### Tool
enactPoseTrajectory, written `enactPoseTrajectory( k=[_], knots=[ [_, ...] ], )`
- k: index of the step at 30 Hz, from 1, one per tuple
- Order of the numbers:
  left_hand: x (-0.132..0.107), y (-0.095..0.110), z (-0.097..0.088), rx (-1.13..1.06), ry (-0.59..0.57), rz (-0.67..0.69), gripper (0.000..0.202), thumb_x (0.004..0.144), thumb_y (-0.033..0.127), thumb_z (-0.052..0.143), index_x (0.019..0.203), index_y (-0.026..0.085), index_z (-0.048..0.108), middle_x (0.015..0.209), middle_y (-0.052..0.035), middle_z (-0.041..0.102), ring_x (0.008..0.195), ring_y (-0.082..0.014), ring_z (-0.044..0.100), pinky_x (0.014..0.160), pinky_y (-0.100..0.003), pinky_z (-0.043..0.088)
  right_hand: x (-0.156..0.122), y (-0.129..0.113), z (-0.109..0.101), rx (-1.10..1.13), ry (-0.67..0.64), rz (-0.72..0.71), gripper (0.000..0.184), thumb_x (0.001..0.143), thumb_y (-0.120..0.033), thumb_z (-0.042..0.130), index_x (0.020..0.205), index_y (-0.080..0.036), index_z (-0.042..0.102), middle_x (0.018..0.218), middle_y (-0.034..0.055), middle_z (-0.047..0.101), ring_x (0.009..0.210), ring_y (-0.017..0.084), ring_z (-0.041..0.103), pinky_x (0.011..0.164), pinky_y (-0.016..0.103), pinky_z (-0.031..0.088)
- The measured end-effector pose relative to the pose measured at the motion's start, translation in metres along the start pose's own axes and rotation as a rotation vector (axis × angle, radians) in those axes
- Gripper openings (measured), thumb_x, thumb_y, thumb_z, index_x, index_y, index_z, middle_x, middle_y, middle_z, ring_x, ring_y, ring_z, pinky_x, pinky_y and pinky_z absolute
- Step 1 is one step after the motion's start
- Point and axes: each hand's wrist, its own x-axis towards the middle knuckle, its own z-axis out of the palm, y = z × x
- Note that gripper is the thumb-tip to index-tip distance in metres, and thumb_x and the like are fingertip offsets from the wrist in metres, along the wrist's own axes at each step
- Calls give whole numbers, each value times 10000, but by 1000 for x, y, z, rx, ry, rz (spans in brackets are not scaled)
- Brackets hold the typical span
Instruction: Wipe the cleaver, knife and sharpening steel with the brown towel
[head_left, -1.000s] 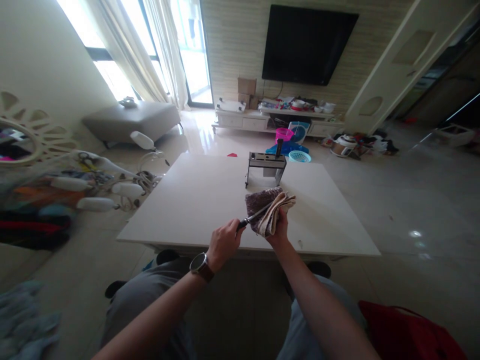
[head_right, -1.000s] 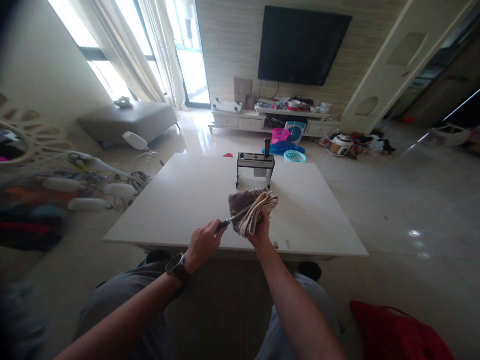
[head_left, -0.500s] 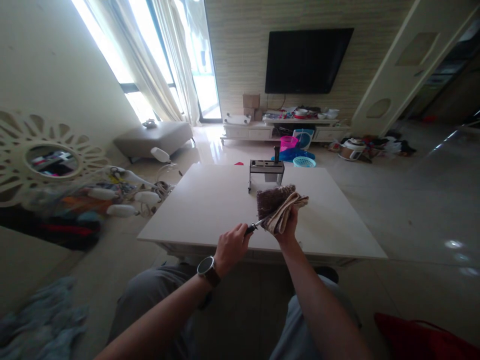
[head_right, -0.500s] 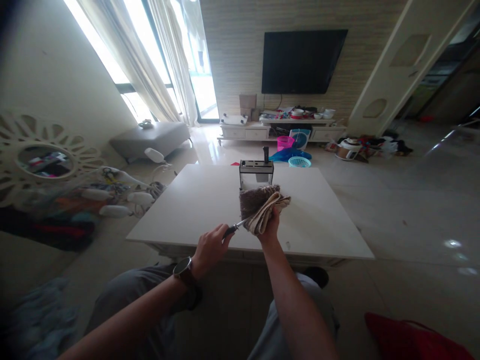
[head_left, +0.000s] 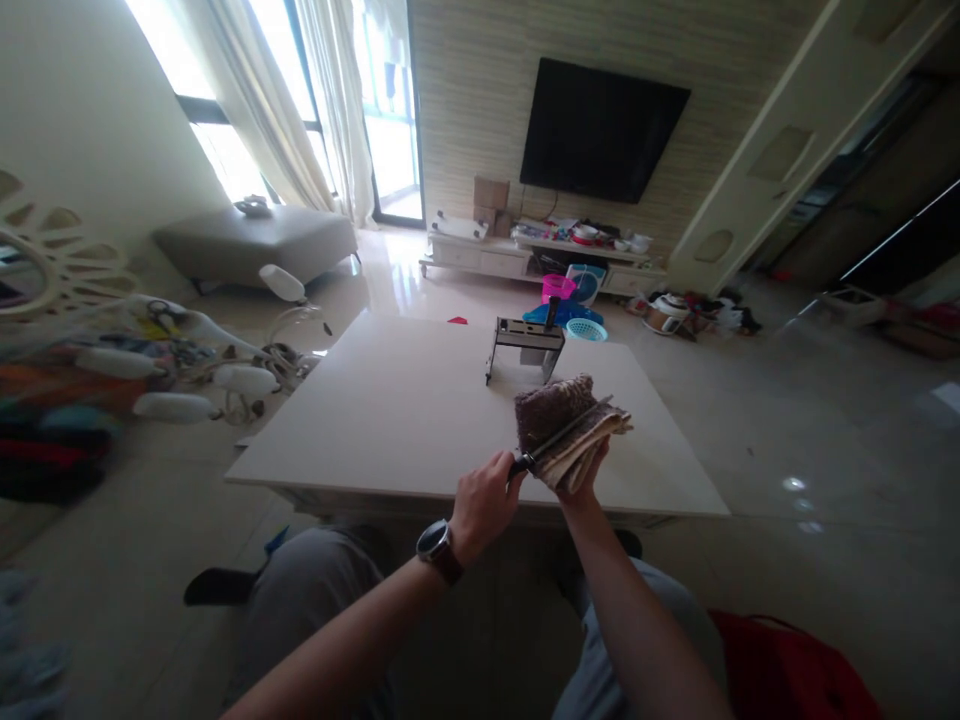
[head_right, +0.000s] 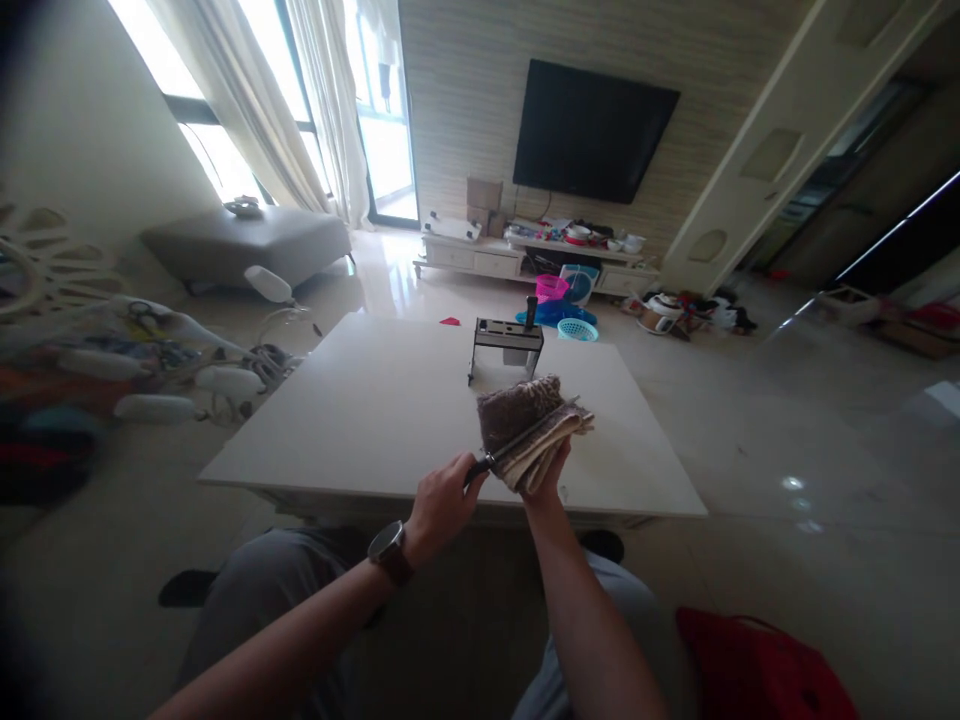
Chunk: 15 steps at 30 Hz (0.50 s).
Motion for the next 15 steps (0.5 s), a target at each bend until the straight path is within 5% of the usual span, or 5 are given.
enactPoseTrajectory(
  k=[9, 15],
  knots=[
    [-13, -1, -31, -31, -27, -2, 194, 1016, 398, 503, 1045, 240, 610, 1067, -70, 709, 881, -230, 685, 664, -318, 375, -20, 8, 19, -37, 18, 23, 415, 694, -593, 758, 967, -280, 762, 1010, 10, 801, 981, 236, 735, 977, 452, 570],
    [10, -27, -25, -60, -32, 71, 237, 1003, 437, 522, 983, 236, 646, 985, -68, 731, 836, -229, 679, 661, -318, 360, 3, 9, 17, -96, -12, 41, 264, 730, -499, 772, 932, -330, 764, 965, -33, 806, 999, 210, 736, 995, 440, 558]
  ],
)
